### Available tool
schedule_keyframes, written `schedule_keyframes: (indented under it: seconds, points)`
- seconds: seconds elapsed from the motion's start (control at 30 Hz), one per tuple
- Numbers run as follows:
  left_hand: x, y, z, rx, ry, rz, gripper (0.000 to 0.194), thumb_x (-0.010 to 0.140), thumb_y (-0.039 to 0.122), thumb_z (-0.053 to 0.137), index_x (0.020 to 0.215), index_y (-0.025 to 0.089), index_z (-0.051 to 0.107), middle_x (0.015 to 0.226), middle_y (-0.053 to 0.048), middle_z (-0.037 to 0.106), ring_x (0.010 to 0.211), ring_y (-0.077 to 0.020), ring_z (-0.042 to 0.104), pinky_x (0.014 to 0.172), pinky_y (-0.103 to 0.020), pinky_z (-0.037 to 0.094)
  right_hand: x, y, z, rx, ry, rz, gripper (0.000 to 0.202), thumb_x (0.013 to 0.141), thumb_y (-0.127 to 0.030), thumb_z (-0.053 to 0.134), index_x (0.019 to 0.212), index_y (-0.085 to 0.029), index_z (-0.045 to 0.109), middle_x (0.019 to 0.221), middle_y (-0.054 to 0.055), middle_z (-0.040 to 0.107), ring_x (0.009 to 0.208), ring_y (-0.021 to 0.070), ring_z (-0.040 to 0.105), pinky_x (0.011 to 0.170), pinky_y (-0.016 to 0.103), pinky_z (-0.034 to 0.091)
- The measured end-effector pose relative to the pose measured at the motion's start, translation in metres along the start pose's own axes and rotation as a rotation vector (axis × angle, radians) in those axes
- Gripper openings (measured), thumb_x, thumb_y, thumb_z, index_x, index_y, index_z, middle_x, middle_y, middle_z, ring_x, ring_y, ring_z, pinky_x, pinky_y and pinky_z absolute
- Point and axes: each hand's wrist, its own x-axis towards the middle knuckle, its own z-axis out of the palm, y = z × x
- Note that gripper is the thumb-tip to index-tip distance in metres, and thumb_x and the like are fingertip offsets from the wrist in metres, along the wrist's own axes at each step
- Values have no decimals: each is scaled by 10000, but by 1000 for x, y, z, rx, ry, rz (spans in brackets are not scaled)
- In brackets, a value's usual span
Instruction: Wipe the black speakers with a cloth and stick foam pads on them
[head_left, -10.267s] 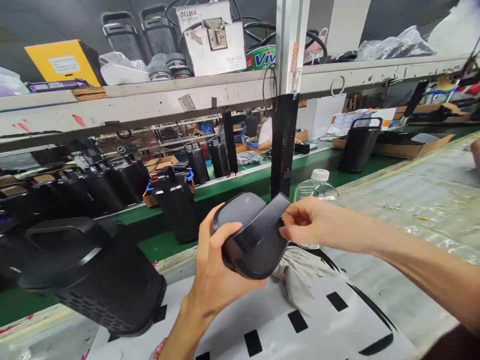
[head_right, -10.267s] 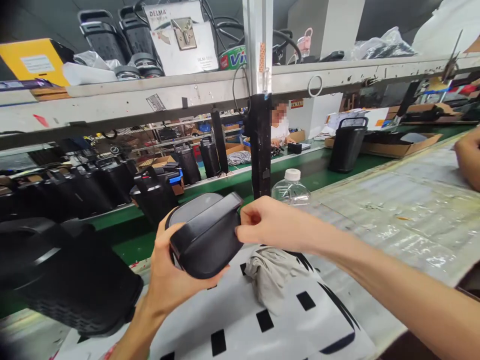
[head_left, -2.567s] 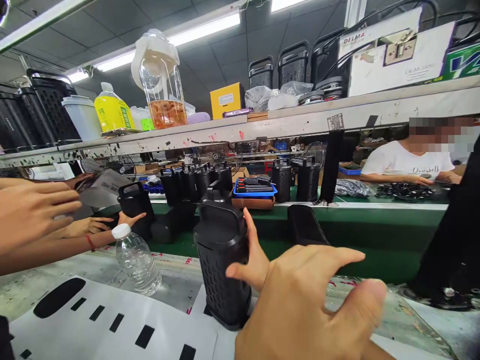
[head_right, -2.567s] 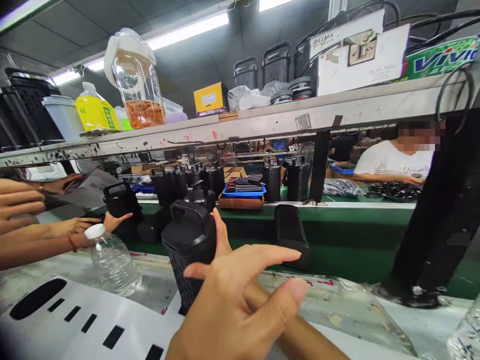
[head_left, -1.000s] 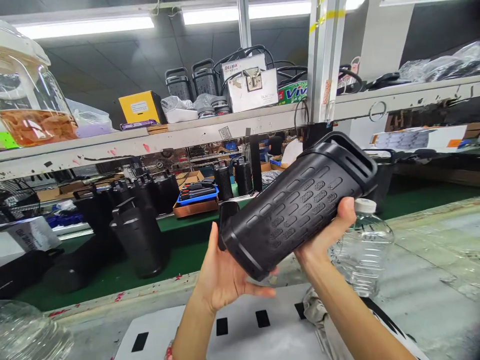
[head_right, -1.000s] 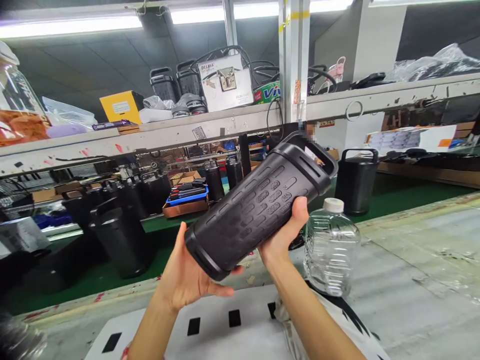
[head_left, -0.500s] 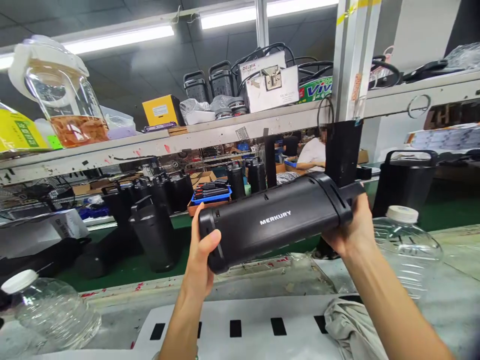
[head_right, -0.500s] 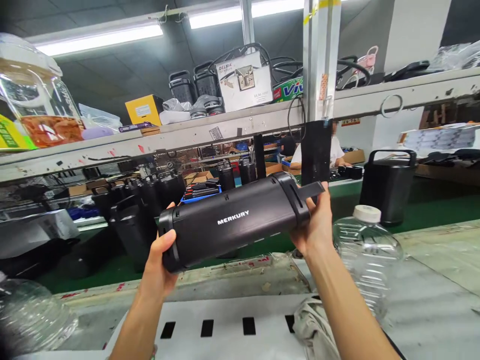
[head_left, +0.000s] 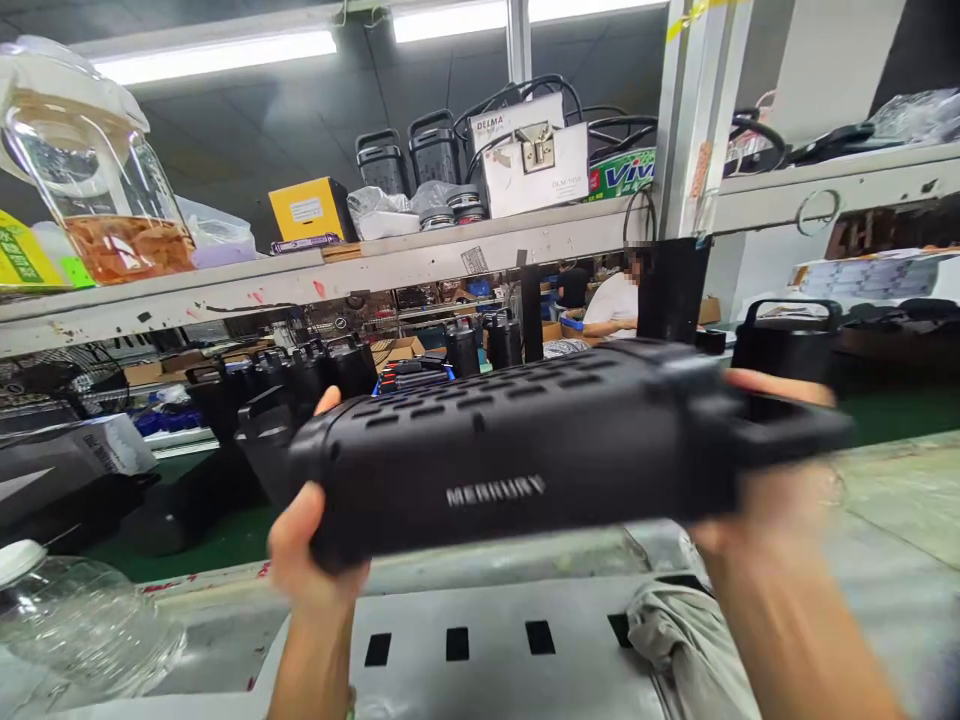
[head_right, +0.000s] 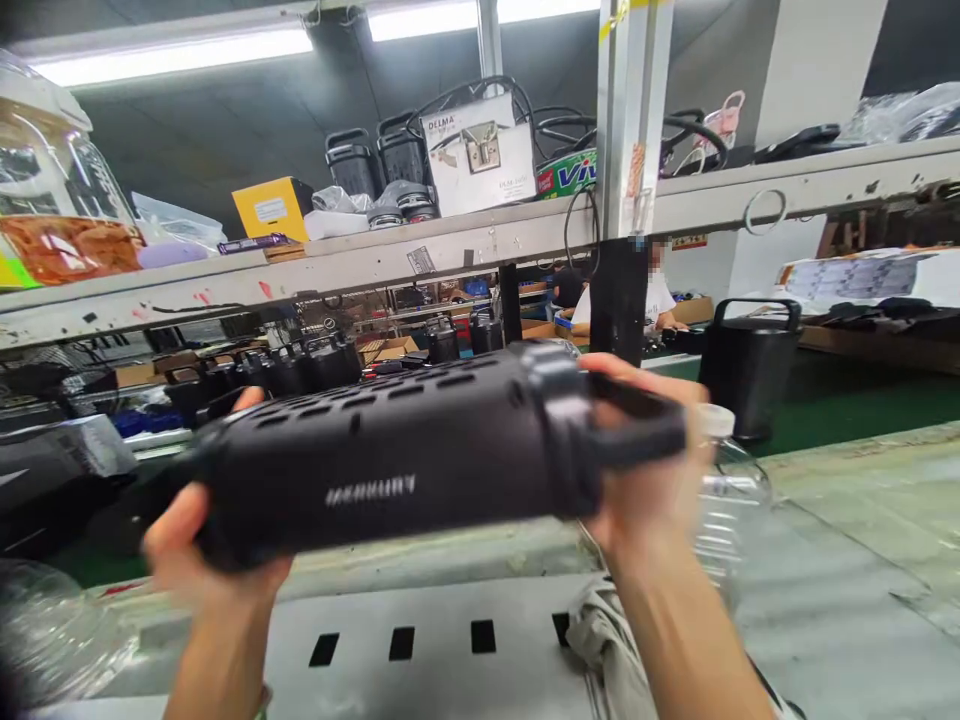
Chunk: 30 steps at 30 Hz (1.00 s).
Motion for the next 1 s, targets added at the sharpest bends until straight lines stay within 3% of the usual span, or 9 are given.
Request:
schedule_keyframes:
  seconds: [0.07,0.13,0.3,0.4,0.53,0.77,1.0]
  points:
    - [9,-13,-6,23,36,-155,597,703,489,672,1253,257,642,1082,-22,734,1119,-324,638,977,-430,534,6,9,12,74,-3,177,139,691,-349,572,737,-244,650,658,-17,651,644,173,634,607,288,535]
    - [16,-22,-11,39,80,-200,536,740,448,643,1239,252,650,1052,-18,740,1042,-281,676,946,-381,546,16,17,16,108,-72,358,162,679,-348,561,704,-216,652,585,-12,610,546,163,592,503,260,511]
    - [19,-18,-15,53,80,-147,569,702,448,649,1240,260,647,1042,0,738,914,-218,692,823,-291,567,32,16,-3,-90,-259,418,238,706,-316,616,895,-197,699,695,24,683,541,184,630,456,283,546]
    - [19,-12,-16,88,35,-111,635,666,420,681,1278,265,616,1038,0,732,941,-225,677,858,-303,558,33,12,-13,-171,-340,517,221,713,-257,637,912,-180,690,604,21,650,419,177,576,389,297,523]
    - [22,-17,-22,69,15,-93,608,685,440,640,1262,249,629,1041,-22,732,1006,-268,667,917,-364,549,27,11,-6,-99,-331,430,219,701,-277,624,882,-174,690,576,1,611,379,125,517,374,229,476]
    - [31,-26,-36,18,35,-109,554,714,489,566,1190,225,672,1061,-50,738,1051,-298,660,896,-400,567,0,5,18,-91,-241,317,211,665,-344,630,813,-198,663,645,4,628,464,130,545,426,232,481]
    - [35,-26,-44,30,84,-149,542,725,513,564,1174,233,679,1068,-45,740,1112,-314,636,892,-408,575,-10,5,21,-59,-297,318,222,699,-405,654,815,-217,632,657,-19,611,458,117,515,439,236,456]
